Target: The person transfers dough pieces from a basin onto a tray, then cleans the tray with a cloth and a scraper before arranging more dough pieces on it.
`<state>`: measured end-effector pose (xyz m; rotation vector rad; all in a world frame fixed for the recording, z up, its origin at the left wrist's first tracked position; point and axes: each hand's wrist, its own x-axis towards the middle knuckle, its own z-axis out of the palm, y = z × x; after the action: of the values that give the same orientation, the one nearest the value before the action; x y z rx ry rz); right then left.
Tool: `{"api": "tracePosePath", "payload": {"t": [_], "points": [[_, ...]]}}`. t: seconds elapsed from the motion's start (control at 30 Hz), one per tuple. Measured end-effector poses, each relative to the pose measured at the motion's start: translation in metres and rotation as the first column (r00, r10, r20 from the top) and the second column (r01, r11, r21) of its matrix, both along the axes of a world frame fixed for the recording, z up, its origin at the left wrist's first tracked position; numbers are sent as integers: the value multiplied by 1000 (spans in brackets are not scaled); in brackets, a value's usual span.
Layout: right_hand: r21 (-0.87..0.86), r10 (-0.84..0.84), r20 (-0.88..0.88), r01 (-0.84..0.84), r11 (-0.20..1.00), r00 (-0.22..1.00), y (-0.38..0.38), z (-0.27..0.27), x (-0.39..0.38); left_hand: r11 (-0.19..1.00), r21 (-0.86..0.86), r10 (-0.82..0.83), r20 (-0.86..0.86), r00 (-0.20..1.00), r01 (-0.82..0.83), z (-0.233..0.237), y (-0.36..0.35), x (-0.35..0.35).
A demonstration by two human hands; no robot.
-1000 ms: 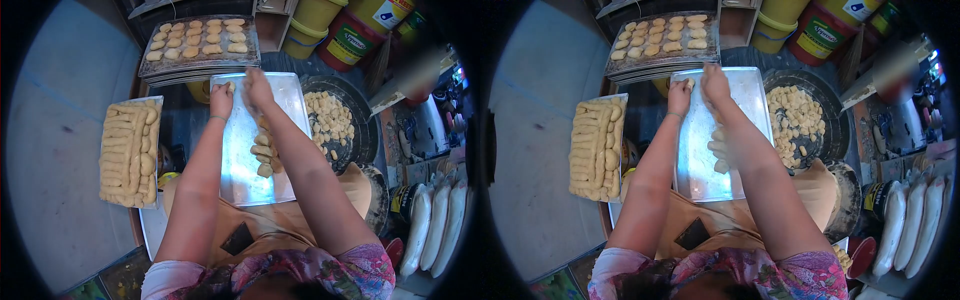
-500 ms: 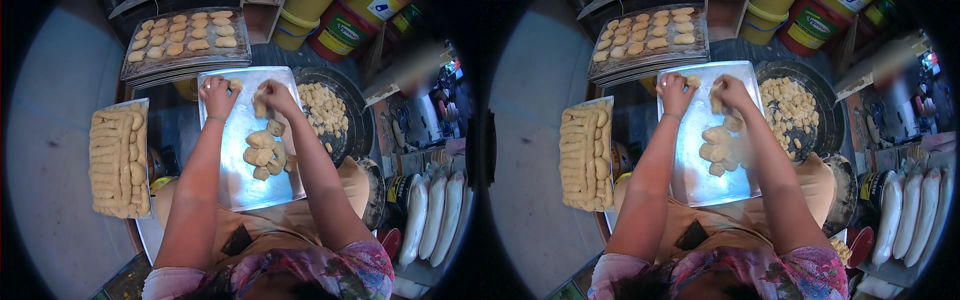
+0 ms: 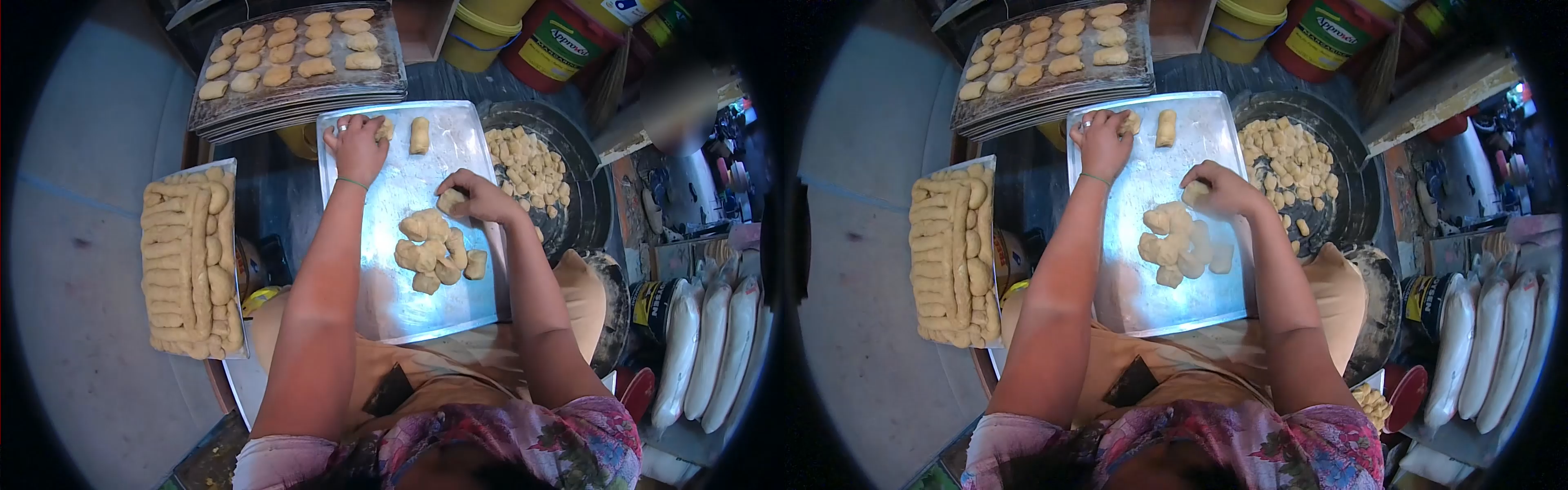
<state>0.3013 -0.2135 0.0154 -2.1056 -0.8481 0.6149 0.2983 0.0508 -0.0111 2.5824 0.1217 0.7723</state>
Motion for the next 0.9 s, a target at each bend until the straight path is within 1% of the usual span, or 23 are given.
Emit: {"api": "tracePosePath", "payload": {"t": [0.03, 0.07, 0.13, 0.2, 0.23, 0.27, 0.3, 0.33, 0.37, 0.4, 0.43, 0.47, 0.5, 0.6, 0.63, 0.7, 0.73, 0.8, 0.83, 0.9], "points": [[64, -83, -189, 97, 993, 978, 0, -3, 6, 1000, 20, 0, -12, 1000, 0, -2, 2, 2], [99, -190, -182, 210, 973, 965, 3, -4, 15, 999, 40, 1, -24, 1000, 0, -6, 5, 6], [169, -394, -180, 422, 891, 902, 16, -3, 35, 996, 82, 26, -23, 999, -24, -9, 5, 10], [420, -557, -125, 552, 720, 821, 33, -10, 64, 989, 126, 73, 5, 997, -73, -9, -2, 12], [536, -634, -116, 585, 608, 765, 38, -17, 77, 993, 112, 36, 62, 997, -43, -5, -8, 11], [478, -669, 40, 574, 665, 742, 41, -25, 85, 995, 100, -1, 118, 993, -11, -2, -16, 10], [412, -678, 198, 568, 713, 708, 42, -37, 92, 996, 90, -38, 176, 984, 22, 3, -22, 9], [340, -662, 353, 569, 749, 661, 45, -44, 94, 981, 139, -147, 78, 986, 135, 7, -24, 6], [328, -625, 473, 534, 779, 621, 45, -53, 90, 952, 176, -250, -23, 968, 250, 11, -26, 5], [363, -633, 500, 521, 773, 591, 47, -56, 88, 910, 201, -344, -125, 931, 363, 15, -29, 3], [394, -639, 526, 505, 768, 561, 50, -58, 87, 902, 203, -342, -199, 918, 380, 17, -32, 2], [422, -644, 551, 489, 764, 531, 50, -61, 86, 914, 212, -318, -159, 935, 347, 10, -33, 5], [425, -652, 539, 496, 757, 534, 50, -57, 83, 924, 218, -294, -121, 948, 314, -4, -35, 9], [427, -681, 383, 534, 730, 624, 53, -37, 67, 940, 268, -207, -46, 977, 212, -15, -44, 13], [431, -669, 403, 516, 741, 625, 51, -41, 70, 941, 290, -177, -26, 984, 177, -15, -48, 14], [440, -646, 438, 478, 760, 625, 50, -48, 75, 936, 315, -155, -24, 988, 155, -13, -50, 22], [452, -649, 421, 474, 756, 634, 50, -49, 75, 934, 327, -144, -23, 989, 144, -12, -50, 25], [474, -651, 387, 464, 748, 653, 49, -50, 75, 938, 315, -141, -31, 989, 144, -10, -52, 28], [477, -639, 425, 442, 760, 641, 49, -52, 77, 941, 307, -139, -34, 990, 143, -9, -53, 28], [482, -619, 493, 400, 780, 612, 50, -59, 79, 966, 228, -127, -5, 992, 125, -1, -56, 19]]}}
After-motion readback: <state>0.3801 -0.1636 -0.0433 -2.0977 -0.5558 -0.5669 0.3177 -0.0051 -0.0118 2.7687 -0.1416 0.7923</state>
